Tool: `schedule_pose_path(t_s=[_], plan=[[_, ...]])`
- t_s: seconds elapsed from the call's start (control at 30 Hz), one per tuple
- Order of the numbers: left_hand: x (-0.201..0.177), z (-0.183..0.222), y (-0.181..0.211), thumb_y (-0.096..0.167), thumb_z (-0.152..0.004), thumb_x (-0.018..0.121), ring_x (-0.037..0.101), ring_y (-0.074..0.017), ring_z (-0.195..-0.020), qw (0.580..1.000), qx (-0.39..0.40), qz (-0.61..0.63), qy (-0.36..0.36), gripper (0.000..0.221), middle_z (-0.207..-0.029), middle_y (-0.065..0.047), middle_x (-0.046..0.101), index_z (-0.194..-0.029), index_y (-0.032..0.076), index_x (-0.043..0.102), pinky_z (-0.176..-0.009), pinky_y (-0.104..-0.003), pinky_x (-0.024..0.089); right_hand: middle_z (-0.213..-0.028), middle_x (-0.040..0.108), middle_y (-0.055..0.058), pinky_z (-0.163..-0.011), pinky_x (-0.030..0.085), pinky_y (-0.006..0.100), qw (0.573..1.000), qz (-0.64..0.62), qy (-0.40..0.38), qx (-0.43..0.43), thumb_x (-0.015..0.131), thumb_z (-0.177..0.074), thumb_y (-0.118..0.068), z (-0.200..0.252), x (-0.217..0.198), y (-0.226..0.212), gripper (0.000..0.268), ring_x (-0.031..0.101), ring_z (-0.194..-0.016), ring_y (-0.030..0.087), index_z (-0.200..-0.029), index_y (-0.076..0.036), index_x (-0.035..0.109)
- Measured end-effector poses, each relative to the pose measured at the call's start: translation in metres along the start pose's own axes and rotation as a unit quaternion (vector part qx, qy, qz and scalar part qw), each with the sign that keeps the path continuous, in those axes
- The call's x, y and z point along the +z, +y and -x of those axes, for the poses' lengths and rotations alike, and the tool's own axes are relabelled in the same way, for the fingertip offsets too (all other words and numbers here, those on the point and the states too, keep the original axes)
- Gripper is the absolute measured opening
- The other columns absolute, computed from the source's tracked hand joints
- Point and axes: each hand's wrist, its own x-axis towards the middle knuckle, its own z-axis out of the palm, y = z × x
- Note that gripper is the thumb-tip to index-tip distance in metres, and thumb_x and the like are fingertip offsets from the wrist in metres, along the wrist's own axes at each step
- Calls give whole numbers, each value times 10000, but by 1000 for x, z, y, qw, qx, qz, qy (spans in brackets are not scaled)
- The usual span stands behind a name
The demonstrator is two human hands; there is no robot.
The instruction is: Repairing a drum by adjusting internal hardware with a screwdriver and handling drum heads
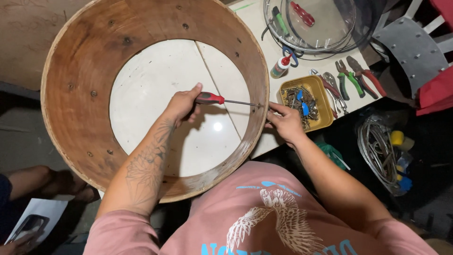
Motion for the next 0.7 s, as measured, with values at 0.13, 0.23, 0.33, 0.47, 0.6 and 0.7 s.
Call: schedule_pose_path(t_s=[0.13, 0.23, 0.33, 0.47, 0.6, 0.7], plan=[[1, -21, -13, 506, -909, 759, 701, -217, -555, 996, 3, 91, -21, 577, -819, -186, 694, -1135, -8, 626, -480, -351, 648, -1079, 610, 200, -677, 684, 459, 1000, -5, 7, 16, 698, -963, -39, -5, 1, -5, 373, 735, -872, 288, -1322, 38, 634], [12, 21, 13, 375, -877, 787, 709, -255, -783, 985, 35, 166, -10, 531, -953, -207, 670, -1137, -48, 599, -673, -370, 650, -1068, 655, 198, -668, 688, 410, 1000, -13, 2, 17, 707, -953, -41, -3, -2, 2, 406, 733, -844, 261, -1339, 43, 610], [12, 11, 23, 119, -804, 782, 735, -308, -900, 947, 130, 291, 43, 388, -969, -232, 690, -1040, -32, 513, -767, -428, 657, -1046, 702, 182, -637, 691, 340, 1000, -26, -4, 9, 711, -948, -48, -11, -1, 6, 414, 733, -799, 213, -1338, 35, 597], [2, -59, -5, 145, -682, 704, 650, -310, -809, 929, 317, -22, 189, 289, -786, -159, 598, -961, 87, 653, -721, -431, 521, -1087, 731, 173, -572, 673, 299, 1000, -4, 12, 8, 693, -962, -49, 5, 9, -19, 318, 708, -767, 163, -1268, 33, 658], [66, -33, -5, 305, -719, 792, 752, -222, -829, 971, 203, -116, 53, 300, -803, -35, 754, -998, 197, 771, -784, -352, 597, -1102, 717, 200, -535, 667, 315, 1000, 13, 7, -6, 672, -978, -51, 14, 18, -28, 297, 720, -712, 187, -1263, 32, 664], [103, -37, -2, 247, -708, 766, 766, -332, -860, 945, 267, -187, -16, 221, -810, -99, 771, -917, 183, 800, -788, -417, 602, -1144, 683, 234, -502, 649, 293, 1000, -5, 3, 4, 687, -969, -58, 5, 17, -20, 428, 674, -722, 185, -1336, 120, 556]])
